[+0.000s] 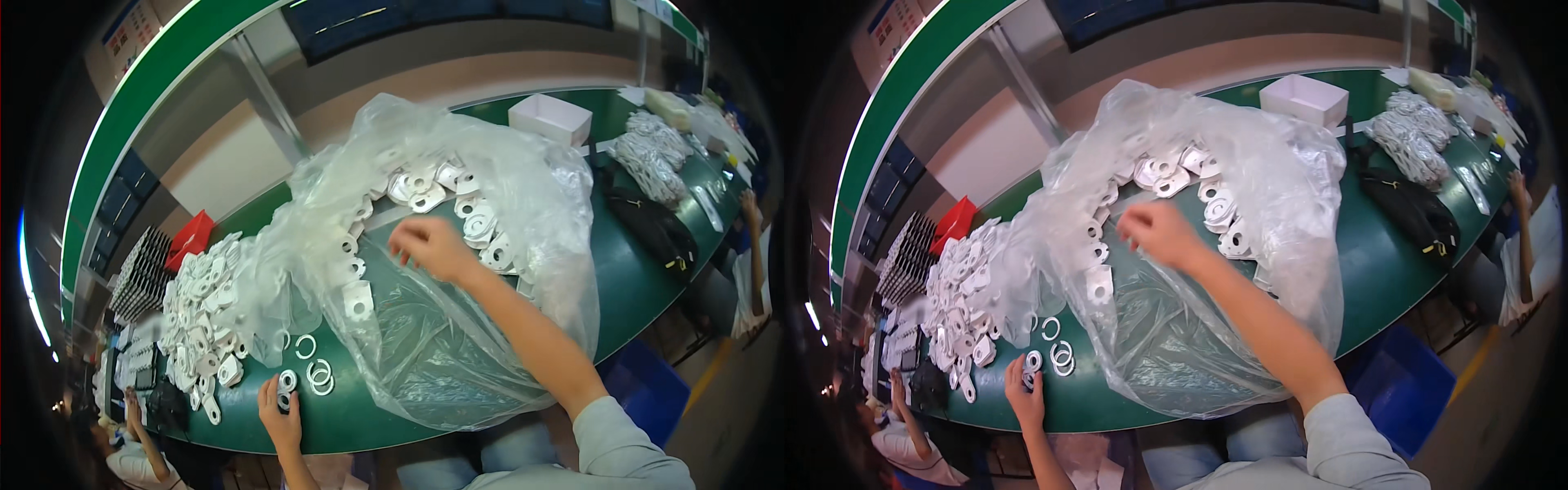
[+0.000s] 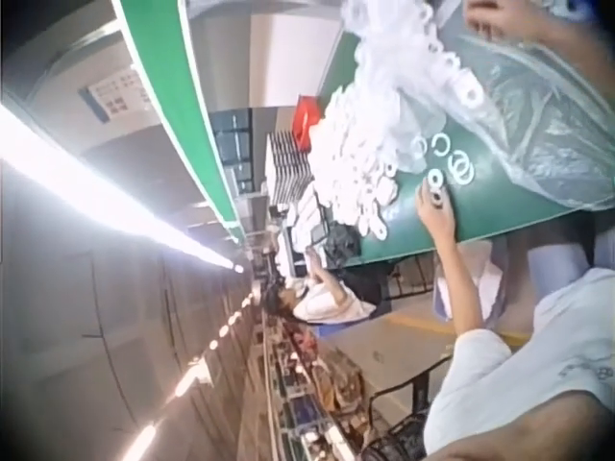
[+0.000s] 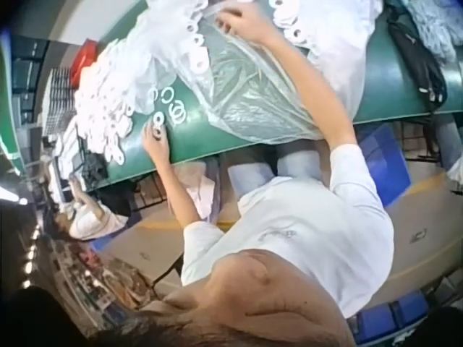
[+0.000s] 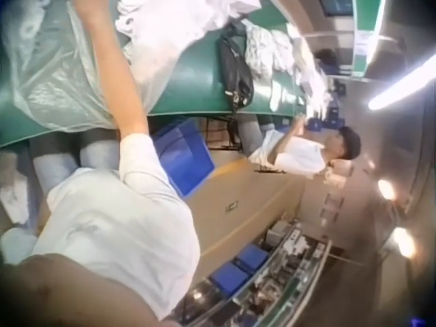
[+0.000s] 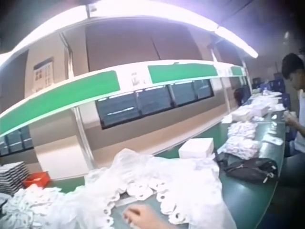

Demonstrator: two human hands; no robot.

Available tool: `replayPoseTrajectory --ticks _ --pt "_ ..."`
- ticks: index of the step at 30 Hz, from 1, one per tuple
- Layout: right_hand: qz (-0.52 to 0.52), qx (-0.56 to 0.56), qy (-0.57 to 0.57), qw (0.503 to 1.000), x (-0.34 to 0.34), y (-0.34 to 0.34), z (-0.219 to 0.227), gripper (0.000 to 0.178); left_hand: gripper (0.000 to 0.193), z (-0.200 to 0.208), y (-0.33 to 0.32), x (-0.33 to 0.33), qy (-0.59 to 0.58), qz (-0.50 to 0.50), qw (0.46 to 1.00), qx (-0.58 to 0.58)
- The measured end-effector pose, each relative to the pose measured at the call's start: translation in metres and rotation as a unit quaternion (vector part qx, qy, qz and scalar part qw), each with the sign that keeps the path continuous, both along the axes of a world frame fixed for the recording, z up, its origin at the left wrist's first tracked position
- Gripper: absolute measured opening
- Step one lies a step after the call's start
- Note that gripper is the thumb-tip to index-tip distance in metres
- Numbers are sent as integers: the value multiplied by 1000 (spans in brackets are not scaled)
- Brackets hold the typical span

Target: Assembling small white plastic rings onto a white plastic base unit at an industrial workbench.

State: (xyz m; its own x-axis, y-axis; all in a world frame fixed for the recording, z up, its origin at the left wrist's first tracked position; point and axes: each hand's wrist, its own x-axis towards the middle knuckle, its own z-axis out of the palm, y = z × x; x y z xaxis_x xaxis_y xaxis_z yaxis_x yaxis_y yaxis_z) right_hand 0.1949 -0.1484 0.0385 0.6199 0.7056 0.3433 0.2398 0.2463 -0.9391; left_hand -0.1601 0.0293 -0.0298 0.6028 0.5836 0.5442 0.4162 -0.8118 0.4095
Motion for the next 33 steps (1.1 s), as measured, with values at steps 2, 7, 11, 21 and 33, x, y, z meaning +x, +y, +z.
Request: replayPoseTrajectory --ticks 2,7,11,21,33 --pt "-175 -102 -146 968 45 -9 -8 15 36 -3 0 2 -9 6 1000 7" --pt "-150 -478 -390 772 85 -35 -10 28 39 -13 12 -6 -34 15 999 -5" --pt "-110 -508 -502 691 110 -39 -24 23 39 -12 15 -9 -33 9 999 21" --pt "26 -222 -243 944 66 -11 7 33 52 -3 7 13 -184 -46 972 -138" --pt "307 -70 365 876 -55 41 -63 38 42 36 -7 151 -156 -201 957 -138"
